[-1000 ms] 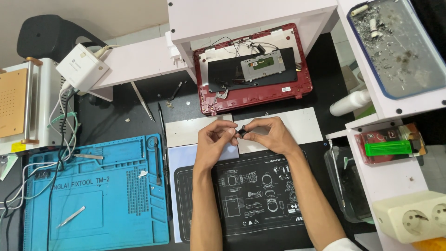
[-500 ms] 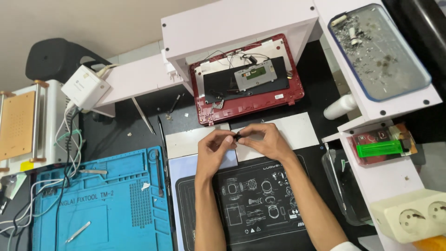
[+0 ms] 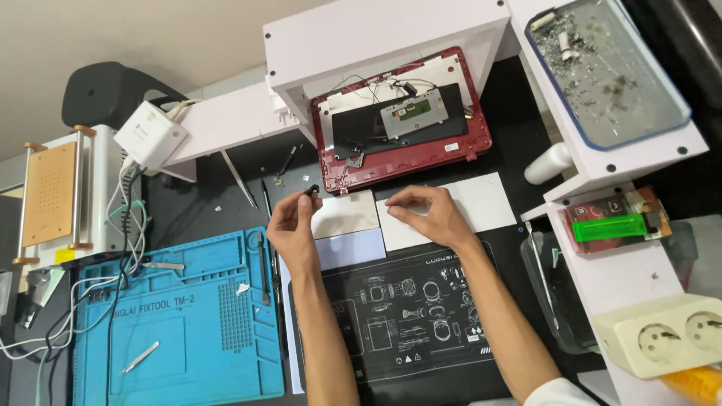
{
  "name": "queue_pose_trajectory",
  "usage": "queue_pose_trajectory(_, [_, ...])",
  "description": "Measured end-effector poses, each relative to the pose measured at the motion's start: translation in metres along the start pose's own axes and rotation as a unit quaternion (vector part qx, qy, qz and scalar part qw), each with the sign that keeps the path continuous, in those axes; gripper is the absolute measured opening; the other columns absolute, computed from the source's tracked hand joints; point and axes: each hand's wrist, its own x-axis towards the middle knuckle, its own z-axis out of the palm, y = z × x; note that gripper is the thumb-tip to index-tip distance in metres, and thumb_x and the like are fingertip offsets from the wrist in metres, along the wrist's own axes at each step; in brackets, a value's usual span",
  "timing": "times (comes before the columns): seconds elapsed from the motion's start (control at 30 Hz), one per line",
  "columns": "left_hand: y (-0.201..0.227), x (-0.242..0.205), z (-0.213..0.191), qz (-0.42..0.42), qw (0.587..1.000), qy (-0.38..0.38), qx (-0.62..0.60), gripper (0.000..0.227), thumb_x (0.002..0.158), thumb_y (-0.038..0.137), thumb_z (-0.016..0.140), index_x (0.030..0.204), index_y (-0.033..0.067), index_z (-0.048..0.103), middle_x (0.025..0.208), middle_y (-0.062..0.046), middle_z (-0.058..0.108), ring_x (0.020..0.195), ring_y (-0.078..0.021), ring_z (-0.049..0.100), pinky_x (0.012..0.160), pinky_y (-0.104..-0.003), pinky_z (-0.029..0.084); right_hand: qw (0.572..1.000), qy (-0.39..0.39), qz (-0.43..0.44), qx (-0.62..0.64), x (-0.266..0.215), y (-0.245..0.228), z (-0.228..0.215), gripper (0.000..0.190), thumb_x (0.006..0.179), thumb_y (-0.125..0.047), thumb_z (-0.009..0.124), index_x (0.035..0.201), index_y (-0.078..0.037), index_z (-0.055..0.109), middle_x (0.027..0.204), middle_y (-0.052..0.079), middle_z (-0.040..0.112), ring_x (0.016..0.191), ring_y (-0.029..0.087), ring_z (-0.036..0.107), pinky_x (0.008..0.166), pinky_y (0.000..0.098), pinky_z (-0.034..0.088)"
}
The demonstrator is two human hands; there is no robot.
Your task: The person assembles a laptop by placing the screen into the red chassis, connecting the ribbon cable, and securing the backplate. They then place a black cover and a small circuit board into the assembly.
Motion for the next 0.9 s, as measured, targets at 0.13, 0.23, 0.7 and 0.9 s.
queue_pose_trajectory(0.13, [0.001,0.016,-0.004,0.007,0.997,-0.001,0.073,0.019,0.098,0.012,0.072,0.111,-0.0018,0.073,0.099,-0.011,0.077,0.092,-0.0175,0.076,0.085,-0.029,0.06,1.0,0.004,-0.006,0.017,-0.002,0.003,0.001,0.018,0.09,-0.015,0.076,0.103,-0.003,0.078,0.098,0.006,0.079,0.097,0.014,0.074,0.09,0.0293,0.059])
queue_pose_trajectory(0.23, [0.008,0.022,-0.003,0.009,0.981,0.014,0.193,0.019,0.097,0.013,0.071,0.111,0.0001,0.075,0.099,-0.011,0.078,0.093,-0.0175,0.076,0.084,-0.029,0.059,1.0,0.008,-0.005,-0.001,-0.002,0.0,0.002,0.019,0.09,-0.015,0.075,0.104,-0.003,0.078,0.096,0.006,0.079,0.092,0.013,0.075,0.086,0.0287,0.06])
queue_pose_trajectory(0.7, [-0.006,0.049,0.002,0.101,0.921,-0.032,0.374,0.014,0.09,0.007,0.074,0.102,0.0009,0.076,0.095,-0.015,0.077,0.084,-0.0242,0.076,0.078,-0.035,0.059,1.0,0.02,-0.004,0.007,-0.002,0.005,0.003,0.019,0.091,-0.015,0.074,0.104,-0.003,0.078,0.094,0.007,0.078,0.089,0.014,0.073,0.081,0.0297,0.061])
queue_pose_trajectory(0.9, [-0.002,0.046,0.008,0.115,0.907,-0.039,0.403,0.012,0.088,0.004,0.074,0.099,0.0017,0.076,0.097,-0.015,0.076,0.089,-0.0258,0.075,0.083,-0.036,0.058,0.999,0.02,0.007,-0.044,-0.002,-0.003,0.004,0.018,0.09,-0.016,0.074,0.103,-0.004,0.079,0.095,0.007,0.08,0.091,0.015,0.076,0.088,0.0309,0.06])
